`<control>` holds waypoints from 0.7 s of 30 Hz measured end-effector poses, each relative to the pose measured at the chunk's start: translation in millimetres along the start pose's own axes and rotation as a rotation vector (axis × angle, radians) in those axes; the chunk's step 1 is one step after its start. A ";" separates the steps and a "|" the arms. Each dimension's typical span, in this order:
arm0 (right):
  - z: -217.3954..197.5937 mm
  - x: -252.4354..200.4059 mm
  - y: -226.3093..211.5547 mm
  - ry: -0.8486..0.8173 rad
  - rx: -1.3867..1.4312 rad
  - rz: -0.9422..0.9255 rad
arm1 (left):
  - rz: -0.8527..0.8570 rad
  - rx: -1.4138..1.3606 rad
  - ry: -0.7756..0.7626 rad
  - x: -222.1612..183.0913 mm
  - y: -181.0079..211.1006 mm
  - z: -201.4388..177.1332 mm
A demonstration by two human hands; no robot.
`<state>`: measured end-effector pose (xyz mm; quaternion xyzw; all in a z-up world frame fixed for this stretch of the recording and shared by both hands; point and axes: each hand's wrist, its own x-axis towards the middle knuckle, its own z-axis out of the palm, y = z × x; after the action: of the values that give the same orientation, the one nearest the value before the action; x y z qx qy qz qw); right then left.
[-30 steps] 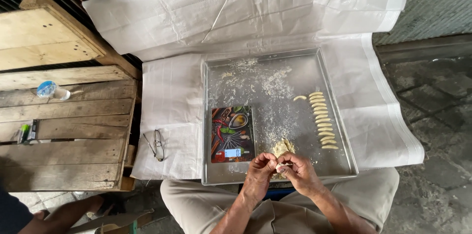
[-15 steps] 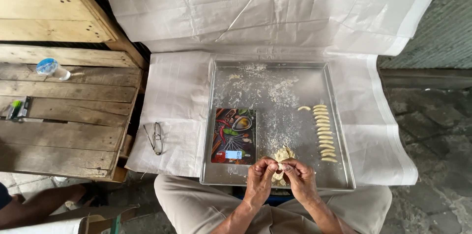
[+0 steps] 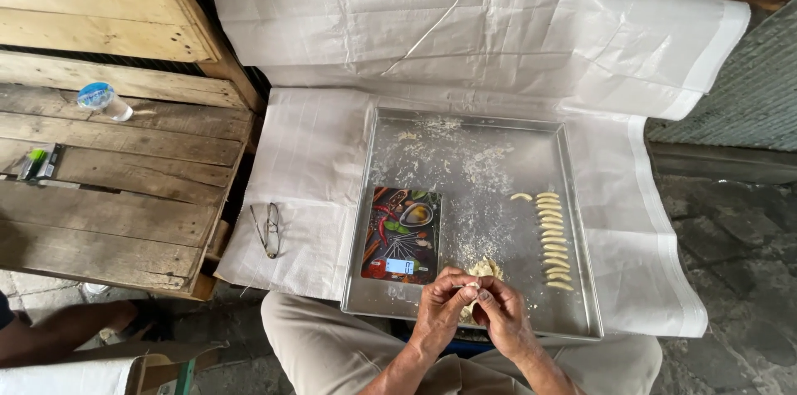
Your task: The person is weighing small pieces of dough on a digital scale and then rolling them by hand into crescent shapes, which are then lined up on a metal baking tray.
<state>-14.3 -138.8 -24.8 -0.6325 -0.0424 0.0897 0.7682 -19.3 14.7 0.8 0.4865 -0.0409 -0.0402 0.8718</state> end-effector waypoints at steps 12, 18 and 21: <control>2.4 -2.0 29.9 0.341 0.289 0.140 | 0.054 0.203 0.083 7.4 -5.0 0.8; -5.6 -2.5 -1.4 0.100 -0.175 0.060 | -0.242 -0.199 0.026 10.7 -1.3 -8.3; -13.1 1.0 -2.9 0.026 -0.252 0.029 | -0.273 -0.175 0.025 12.4 -7.0 -7.1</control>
<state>-10.7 -151.8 -24.5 -0.7256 -0.0342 0.0862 0.6818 -6.4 15.7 -8.5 0.4104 0.0401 -0.1556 0.8977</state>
